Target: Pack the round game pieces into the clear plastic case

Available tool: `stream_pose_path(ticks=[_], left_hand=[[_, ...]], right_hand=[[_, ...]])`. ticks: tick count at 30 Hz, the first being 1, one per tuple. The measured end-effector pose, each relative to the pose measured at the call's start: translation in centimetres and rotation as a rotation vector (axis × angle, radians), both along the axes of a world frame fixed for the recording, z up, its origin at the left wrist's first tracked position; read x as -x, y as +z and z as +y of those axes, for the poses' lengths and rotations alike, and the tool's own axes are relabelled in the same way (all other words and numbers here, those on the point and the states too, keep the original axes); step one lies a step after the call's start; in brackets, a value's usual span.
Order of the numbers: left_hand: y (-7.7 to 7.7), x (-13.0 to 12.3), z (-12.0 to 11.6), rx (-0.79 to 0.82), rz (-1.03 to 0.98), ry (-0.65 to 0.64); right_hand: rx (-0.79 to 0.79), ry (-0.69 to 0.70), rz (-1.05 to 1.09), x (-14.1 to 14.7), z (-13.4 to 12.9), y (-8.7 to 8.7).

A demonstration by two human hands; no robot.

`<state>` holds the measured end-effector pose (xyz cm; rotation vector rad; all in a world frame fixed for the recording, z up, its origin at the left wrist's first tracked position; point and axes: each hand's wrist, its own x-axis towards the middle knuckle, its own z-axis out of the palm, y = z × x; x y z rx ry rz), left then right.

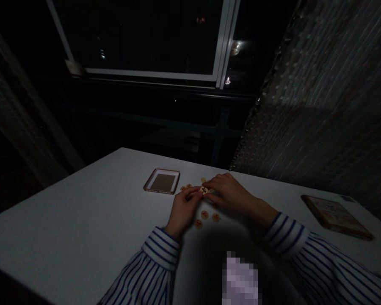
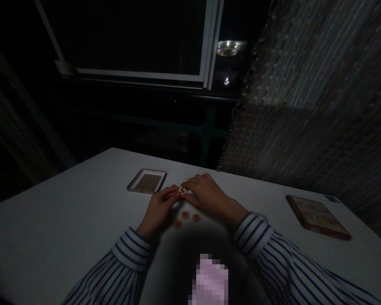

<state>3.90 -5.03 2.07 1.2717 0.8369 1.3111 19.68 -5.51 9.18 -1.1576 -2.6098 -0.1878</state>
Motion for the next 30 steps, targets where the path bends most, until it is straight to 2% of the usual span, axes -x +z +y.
stream_pose_path(ticks=[5,16,24,30], left_hand=[[0.1,-0.3,-0.4,0.017,-0.021,-0.04],[0.2,-1.0,-1.3,0.081,0.053,0.002],[1.3,-2.0,-2.7,0.187,0.05,-0.053],[2.1,-3.2,-3.5,0.184,0.084,-0.025]], right_hand=[[0.015,-0.028,0.079,-0.9,-1.0,-0.1],[0.03,-0.165,0.257,-3.8,-3.3,-0.4],[0.034,-0.219,0.329,-5.7,-4.9,-1.0],[0.034,-0.252,0.368,-6.5,-5.8,-1.3]])
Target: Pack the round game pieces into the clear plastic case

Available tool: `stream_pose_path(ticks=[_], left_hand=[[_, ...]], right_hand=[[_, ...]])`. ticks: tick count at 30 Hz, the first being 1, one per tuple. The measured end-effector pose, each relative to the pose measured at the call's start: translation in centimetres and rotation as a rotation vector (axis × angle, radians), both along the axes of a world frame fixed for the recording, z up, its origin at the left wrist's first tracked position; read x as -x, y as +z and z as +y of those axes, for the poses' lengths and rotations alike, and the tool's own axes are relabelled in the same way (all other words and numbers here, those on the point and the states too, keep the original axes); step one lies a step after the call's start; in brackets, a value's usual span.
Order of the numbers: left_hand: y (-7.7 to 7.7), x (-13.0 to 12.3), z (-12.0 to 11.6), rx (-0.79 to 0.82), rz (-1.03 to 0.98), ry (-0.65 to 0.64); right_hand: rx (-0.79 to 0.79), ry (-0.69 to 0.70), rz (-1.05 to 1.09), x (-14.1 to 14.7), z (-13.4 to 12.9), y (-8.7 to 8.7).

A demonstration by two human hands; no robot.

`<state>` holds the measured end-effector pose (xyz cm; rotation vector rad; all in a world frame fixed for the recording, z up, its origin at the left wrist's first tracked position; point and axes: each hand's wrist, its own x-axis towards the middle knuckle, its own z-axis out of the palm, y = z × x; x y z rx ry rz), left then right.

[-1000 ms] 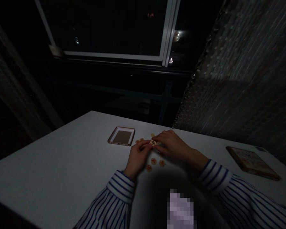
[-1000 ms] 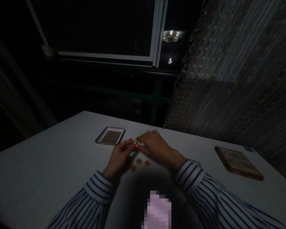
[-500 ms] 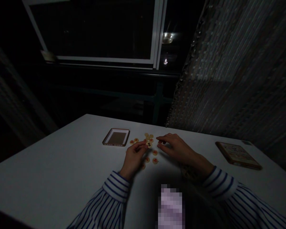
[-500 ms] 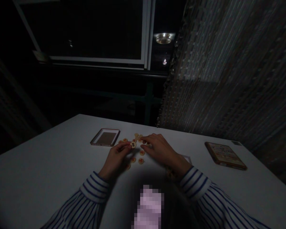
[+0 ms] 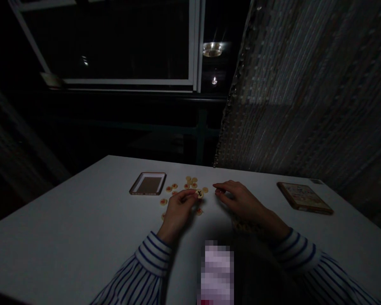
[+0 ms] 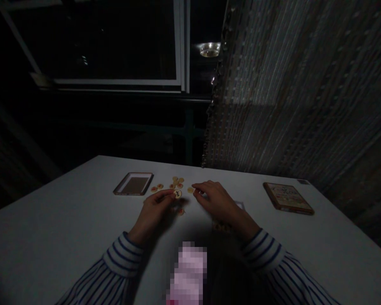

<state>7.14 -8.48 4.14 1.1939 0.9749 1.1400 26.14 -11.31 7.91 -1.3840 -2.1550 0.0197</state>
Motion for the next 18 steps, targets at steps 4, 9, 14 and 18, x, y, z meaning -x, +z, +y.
stream_pose_path(ticks=[4,9,14,18], left_hand=[[0.0,-0.9,-0.3,-0.038,0.001,-0.033],[0.2,-2.3,-0.6,-0.035,0.049,-0.043],[0.4,-3.6,-0.6,-0.102,0.068,-0.051],[0.1,-4.9,-0.6,-0.128,0.038,-0.083]], right_hand=[[0.004,-0.012,0.035,-0.7,-0.6,-0.2],[0.03,-0.039,0.086,-1.7,-1.2,-0.4],[0.049,-0.038,0.134,-2.4,-1.4,-0.6],[0.073,-0.034,0.196,-3.0,-1.4,-1.1]])
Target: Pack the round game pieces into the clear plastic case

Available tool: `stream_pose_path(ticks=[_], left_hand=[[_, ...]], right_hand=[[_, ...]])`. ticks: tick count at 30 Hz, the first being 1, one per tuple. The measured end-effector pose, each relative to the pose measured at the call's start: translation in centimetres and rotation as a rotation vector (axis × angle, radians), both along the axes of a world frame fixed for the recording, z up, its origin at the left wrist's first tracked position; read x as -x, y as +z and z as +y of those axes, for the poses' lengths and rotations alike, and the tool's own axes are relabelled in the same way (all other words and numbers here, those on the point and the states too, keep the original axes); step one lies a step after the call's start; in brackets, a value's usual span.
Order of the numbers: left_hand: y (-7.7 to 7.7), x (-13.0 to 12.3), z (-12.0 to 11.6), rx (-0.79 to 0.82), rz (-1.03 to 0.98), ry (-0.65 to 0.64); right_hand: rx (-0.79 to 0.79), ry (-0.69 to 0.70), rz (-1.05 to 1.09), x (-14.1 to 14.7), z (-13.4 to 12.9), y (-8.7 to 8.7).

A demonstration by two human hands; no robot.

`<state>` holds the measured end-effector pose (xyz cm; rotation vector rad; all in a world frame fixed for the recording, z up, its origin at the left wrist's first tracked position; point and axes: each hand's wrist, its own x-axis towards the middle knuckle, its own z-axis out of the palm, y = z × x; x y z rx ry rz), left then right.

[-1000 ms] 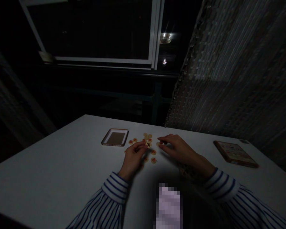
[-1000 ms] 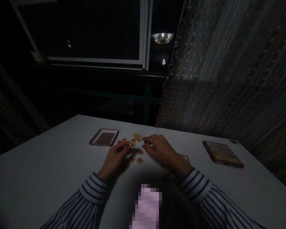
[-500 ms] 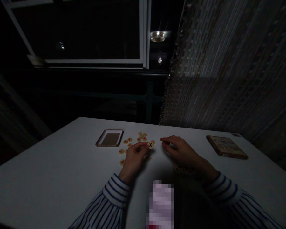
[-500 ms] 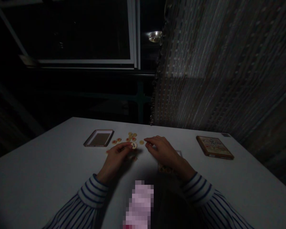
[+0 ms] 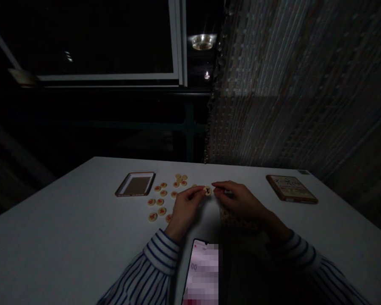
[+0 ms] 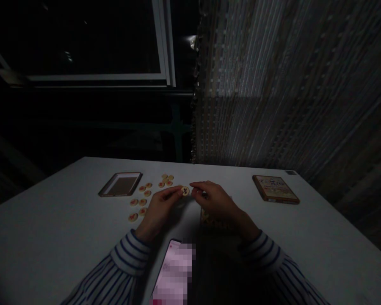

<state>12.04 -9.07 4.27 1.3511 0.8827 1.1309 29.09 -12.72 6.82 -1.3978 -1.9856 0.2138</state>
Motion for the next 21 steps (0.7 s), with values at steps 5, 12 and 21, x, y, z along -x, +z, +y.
stream_pose_path(ticks=[5,12,21], left_hand=[[-0.5,-1.5,-0.3,-0.02,-0.024,-0.055],[-1.7,-2.0,-1.1,-0.043,-0.055,-0.091],[-1.9,-1.8,-1.1,-0.015,-0.074,-0.114]], right_hand=[[0.064,0.026,0.097,-0.3,0.1,-0.5],[0.16,0.039,0.104,-0.6,0.2,-0.9],[0.181,0.051,0.128,-0.5,0.2,-0.9]])
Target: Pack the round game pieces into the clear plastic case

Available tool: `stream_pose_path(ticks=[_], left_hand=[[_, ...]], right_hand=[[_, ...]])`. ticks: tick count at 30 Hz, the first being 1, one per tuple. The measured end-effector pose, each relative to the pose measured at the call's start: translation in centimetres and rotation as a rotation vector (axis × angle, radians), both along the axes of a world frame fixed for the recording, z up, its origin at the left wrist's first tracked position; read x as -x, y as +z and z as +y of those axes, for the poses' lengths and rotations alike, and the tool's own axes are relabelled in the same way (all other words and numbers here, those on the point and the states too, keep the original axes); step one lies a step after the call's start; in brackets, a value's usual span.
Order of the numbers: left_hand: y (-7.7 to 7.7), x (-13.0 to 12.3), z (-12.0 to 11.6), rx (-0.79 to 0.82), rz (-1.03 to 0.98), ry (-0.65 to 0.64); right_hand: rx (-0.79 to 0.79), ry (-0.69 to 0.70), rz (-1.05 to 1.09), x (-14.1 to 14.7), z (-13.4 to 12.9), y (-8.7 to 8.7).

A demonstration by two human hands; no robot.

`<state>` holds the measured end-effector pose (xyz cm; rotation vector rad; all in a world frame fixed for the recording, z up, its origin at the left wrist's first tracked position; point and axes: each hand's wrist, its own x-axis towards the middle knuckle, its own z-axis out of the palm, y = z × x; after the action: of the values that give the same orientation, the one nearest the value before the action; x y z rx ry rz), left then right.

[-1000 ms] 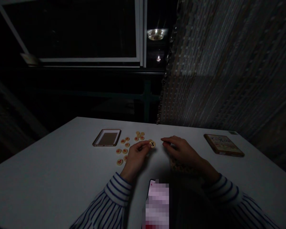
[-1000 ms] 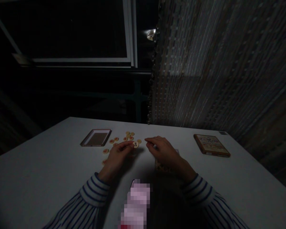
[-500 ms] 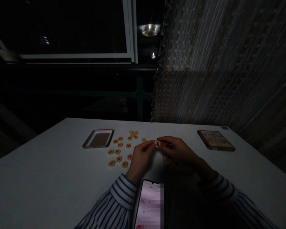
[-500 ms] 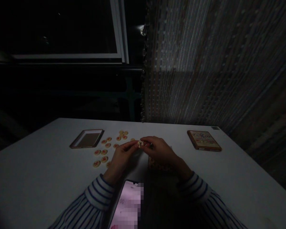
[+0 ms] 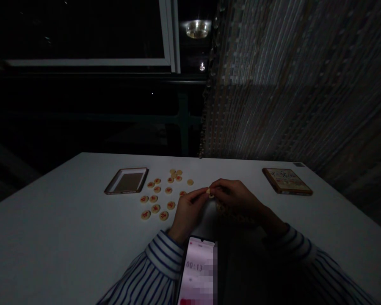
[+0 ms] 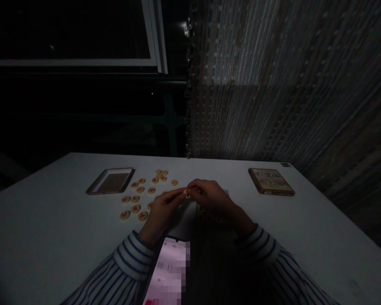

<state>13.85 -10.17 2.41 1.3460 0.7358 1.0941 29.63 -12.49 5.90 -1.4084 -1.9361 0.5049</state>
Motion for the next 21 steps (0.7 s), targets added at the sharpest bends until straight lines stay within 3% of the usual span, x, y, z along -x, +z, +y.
stream_pose_path(ticks=[9,16,21], left_hand=[[-0.39,0.04,0.24,-0.003,-0.01,0.008],[-0.17,-0.02,0.19,0.026,-0.001,0.04],[-0.32,-0.1,0.15,0.034,0.028,0.046]], right_hand=[[-0.007,0.034,-0.054,-0.29,0.13,0.18],[-0.128,0.092,-0.33,-0.6,0.25,0.42],[-0.185,0.109,-0.412,-0.84,0.27,-0.11]])
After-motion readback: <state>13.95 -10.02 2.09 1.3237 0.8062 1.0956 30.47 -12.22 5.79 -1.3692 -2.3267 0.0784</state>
